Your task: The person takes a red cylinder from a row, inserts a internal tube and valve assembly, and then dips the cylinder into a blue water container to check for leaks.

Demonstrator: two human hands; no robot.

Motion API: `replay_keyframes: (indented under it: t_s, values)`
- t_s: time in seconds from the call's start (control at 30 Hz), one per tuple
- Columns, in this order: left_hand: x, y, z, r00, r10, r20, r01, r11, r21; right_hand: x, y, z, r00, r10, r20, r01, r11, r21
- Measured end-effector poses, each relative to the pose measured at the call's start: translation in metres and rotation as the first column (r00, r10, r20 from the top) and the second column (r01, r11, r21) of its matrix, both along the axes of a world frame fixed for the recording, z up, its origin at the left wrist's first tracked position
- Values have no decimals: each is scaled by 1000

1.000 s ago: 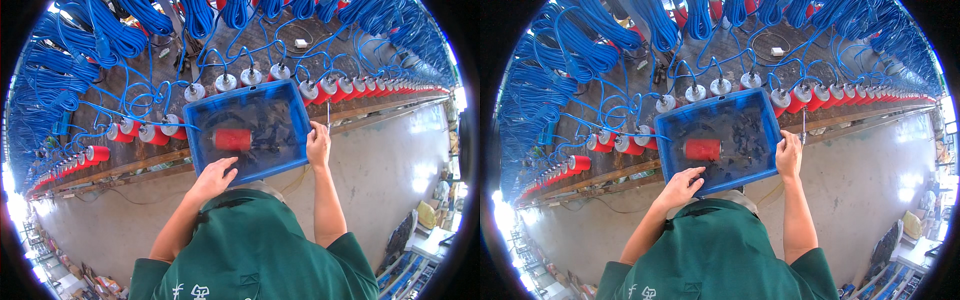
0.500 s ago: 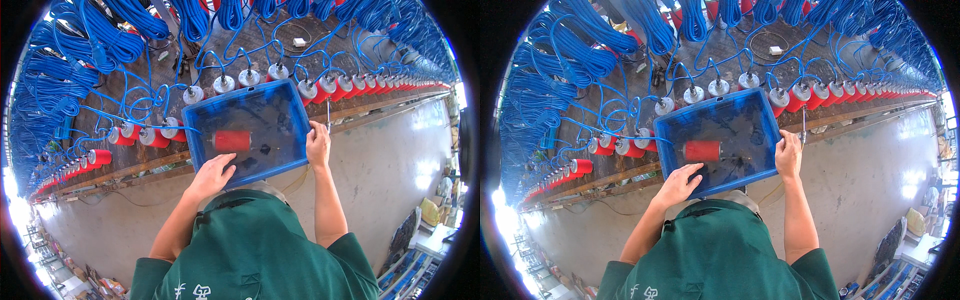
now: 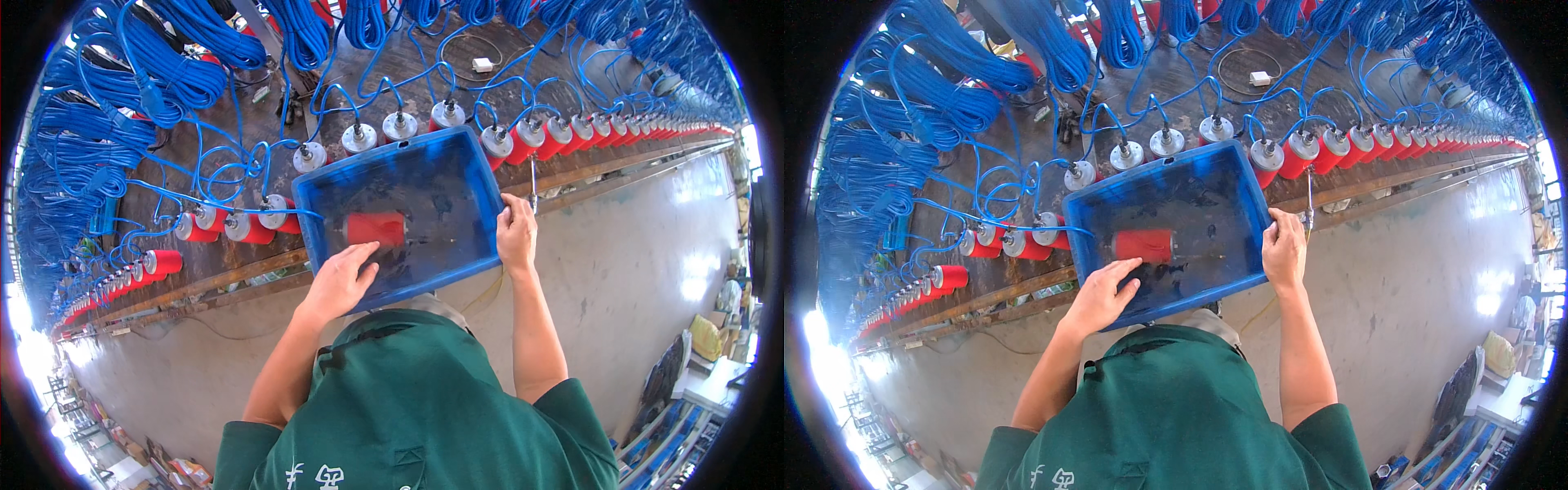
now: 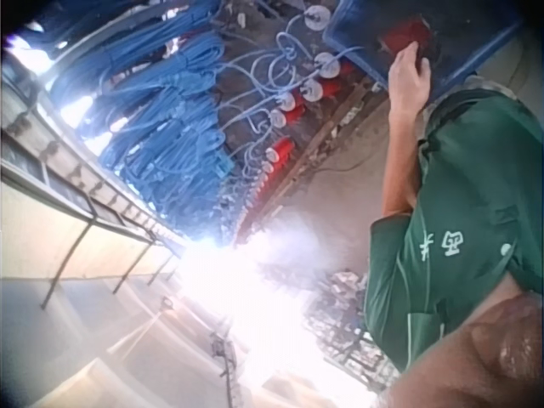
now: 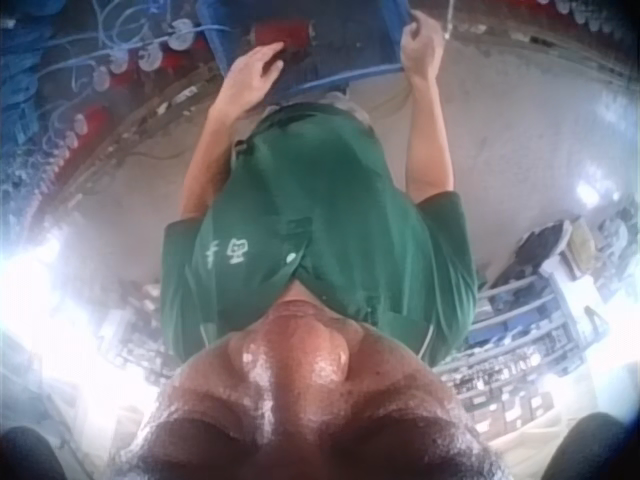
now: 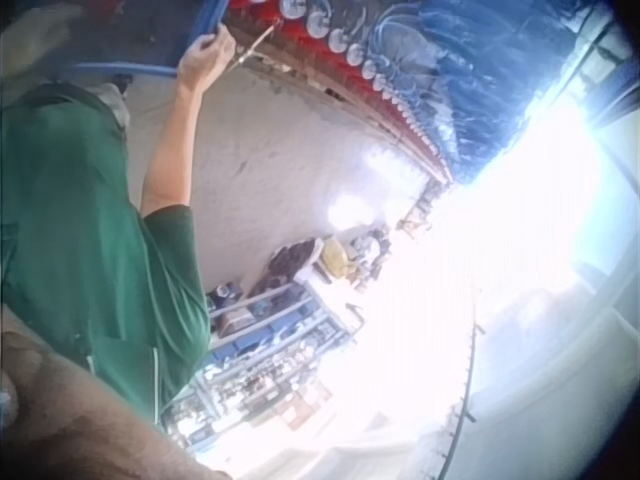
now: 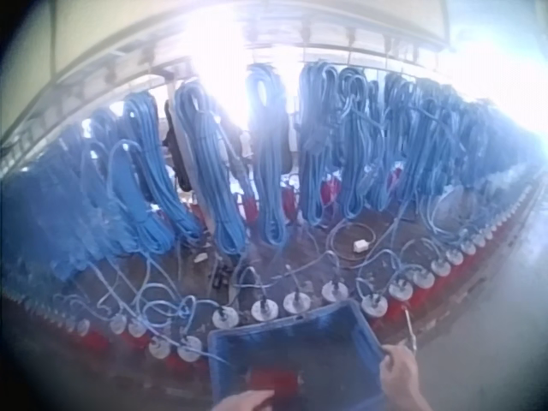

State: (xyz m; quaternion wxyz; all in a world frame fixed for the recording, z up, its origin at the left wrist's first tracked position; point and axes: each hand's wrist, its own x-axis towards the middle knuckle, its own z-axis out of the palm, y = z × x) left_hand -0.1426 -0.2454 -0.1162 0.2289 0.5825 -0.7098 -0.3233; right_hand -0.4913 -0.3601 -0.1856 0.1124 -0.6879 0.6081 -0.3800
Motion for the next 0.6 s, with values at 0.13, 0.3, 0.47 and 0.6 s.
replay_keyframes:
  t_s: [0.13, 0.3, 0.47, 0.6]
  values:
    - [11, -18, -5, 997, 9, 70, -6, 999, -38, 2, 0, 4, 1000, -5, 19, 5, 1000, 18]
    - [12, -45, -18, 970, -76, 231, 111, 984, -140, 1, -1, 3, 1000, -5, -4, 5, 1000, 9]
    - [4, -68, -35, 913, -194, 358, 278, 940, -200, 1, -2, 0, 1000, -12, -14, 12, 1000, 3]
    - [-7, -81, -45, 813, -272, 515, 304, 952, 24, -1, -2, -1, 1000, -15, -20, 15, 1000, 10]
